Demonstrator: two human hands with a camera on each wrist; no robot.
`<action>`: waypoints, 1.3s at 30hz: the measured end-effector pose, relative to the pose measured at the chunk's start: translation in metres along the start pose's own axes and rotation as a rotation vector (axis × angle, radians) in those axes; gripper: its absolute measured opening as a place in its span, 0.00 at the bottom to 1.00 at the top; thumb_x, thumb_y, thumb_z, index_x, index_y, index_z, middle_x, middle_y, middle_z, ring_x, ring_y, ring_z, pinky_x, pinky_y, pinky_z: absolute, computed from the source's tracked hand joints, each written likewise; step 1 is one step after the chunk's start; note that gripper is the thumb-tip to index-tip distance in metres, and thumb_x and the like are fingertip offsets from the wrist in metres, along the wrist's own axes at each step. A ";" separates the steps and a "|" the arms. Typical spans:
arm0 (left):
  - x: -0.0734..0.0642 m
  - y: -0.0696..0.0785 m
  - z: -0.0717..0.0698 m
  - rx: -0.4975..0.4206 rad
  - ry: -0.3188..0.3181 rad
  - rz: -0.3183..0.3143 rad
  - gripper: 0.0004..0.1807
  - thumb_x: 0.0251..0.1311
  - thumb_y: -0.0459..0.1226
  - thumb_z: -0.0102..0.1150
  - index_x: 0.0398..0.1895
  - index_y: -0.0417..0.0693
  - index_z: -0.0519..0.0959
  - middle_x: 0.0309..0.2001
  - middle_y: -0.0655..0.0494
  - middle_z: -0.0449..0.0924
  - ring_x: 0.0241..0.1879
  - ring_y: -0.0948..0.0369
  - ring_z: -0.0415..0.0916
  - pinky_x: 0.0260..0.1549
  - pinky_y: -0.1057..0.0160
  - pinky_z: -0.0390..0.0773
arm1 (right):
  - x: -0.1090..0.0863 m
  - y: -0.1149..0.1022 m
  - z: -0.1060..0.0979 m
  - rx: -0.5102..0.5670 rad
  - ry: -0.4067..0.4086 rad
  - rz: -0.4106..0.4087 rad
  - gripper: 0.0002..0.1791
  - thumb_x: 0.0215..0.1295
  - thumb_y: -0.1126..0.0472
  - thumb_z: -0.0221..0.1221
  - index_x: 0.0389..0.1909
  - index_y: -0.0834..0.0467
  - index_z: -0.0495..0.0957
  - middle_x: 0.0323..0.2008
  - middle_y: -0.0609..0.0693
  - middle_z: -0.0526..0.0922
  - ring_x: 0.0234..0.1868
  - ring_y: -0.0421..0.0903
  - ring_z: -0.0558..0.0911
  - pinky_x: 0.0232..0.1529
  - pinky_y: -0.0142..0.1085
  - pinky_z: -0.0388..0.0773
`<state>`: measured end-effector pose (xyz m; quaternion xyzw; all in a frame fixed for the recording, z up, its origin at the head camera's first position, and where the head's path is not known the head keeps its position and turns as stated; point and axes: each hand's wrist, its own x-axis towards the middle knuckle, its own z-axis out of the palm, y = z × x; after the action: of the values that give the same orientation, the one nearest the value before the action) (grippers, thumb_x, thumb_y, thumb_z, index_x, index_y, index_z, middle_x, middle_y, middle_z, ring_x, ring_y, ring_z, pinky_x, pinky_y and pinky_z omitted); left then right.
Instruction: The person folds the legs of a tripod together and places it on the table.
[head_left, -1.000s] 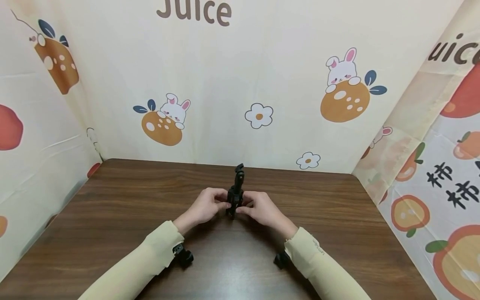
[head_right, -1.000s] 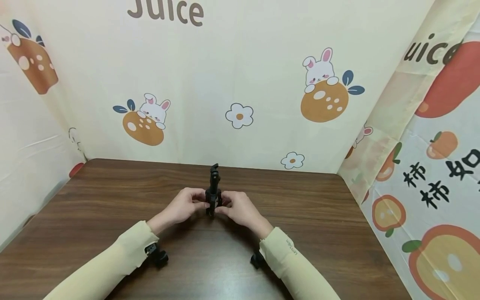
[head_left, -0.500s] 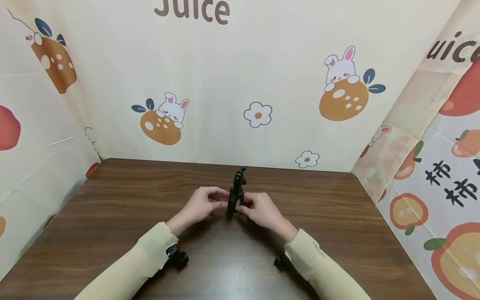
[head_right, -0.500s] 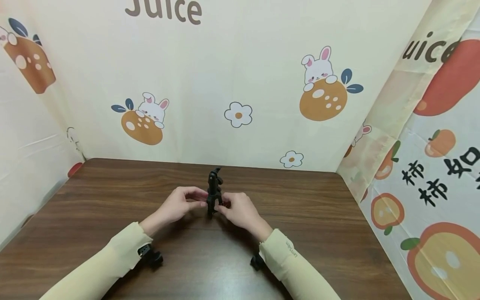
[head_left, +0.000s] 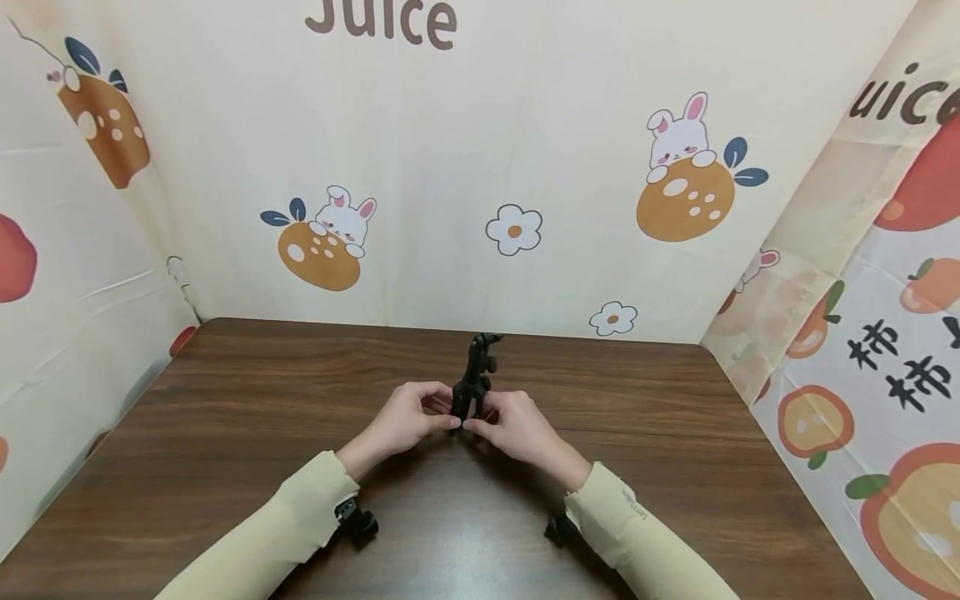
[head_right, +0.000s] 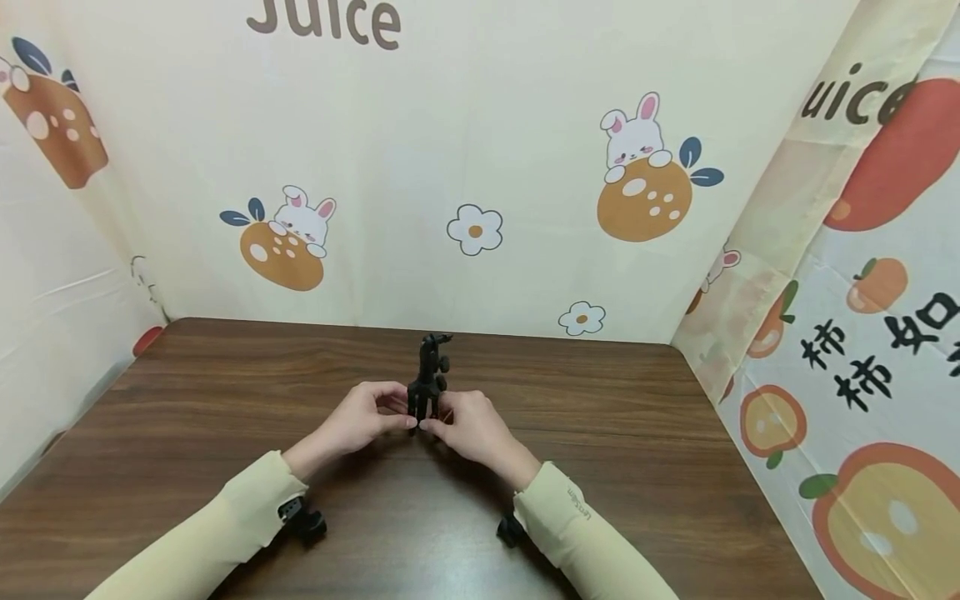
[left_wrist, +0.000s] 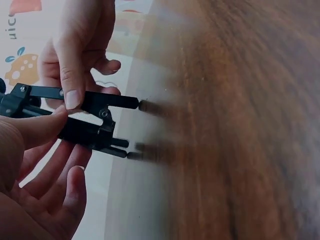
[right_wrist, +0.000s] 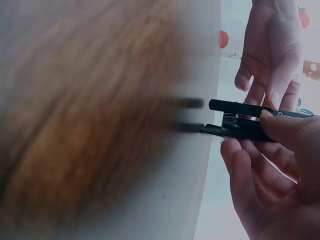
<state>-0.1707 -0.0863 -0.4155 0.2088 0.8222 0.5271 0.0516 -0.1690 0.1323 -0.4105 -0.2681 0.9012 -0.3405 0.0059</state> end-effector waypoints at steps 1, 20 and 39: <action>0.000 0.000 0.001 0.004 0.004 -0.002 0.12 0.56 0.33 0.72 0.43 0.46 0.84 0.38 0.57 0.84 0.40 0.60 0.81 0.41 0.58 0.79 | 0.000 0.000 0.000 0.008 -0.011 -0.002 0.04 0.61 0.57 0.70 0.34 0.52 0.84 0.27 0.40 0.84 0.26 0.35 0.80 0.25 0.32 0.76; 0.003 0.007 0.011 0.059 0.088 -0.024 0.12 0.52 0.32 0.75 0.37 0.47 0.82 0.32 0.58 0.84 0.32 0.64 0.82 0.32 0.62 0.81 | 0.002 -0.001 -0.001 -0.056 -0.017 -0.112 0.05 0.57 0.64 0.72 0.33 0.53 0.86 0.31 0.42 0.86 0.35 0.35 0.83 0.35 0.31 0.78; 0.004 0.011 0.008 0.243 0.083 -0.004 0.13 0.50 0.33 0.76 0.28 0.55 0.77 0.23 0.69 0.80 0.24 0.69 0.78 0.30 0.60 0.77 | 0.007 0.002 -0.005 -0.185 0.028 -0.098 0.08 0.48 0.55 0.76 0.26 0.49 0.86 0.25 0.36 0.85 0.28 0.32 0.79 0.31 0.36 0.76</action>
<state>-0.1683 -0.0740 -0.4084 0.1898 0.8818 0.4316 -0.0070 -0.1770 0.1334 -0.4067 -0.3065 0.9146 -0.2595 -0.0483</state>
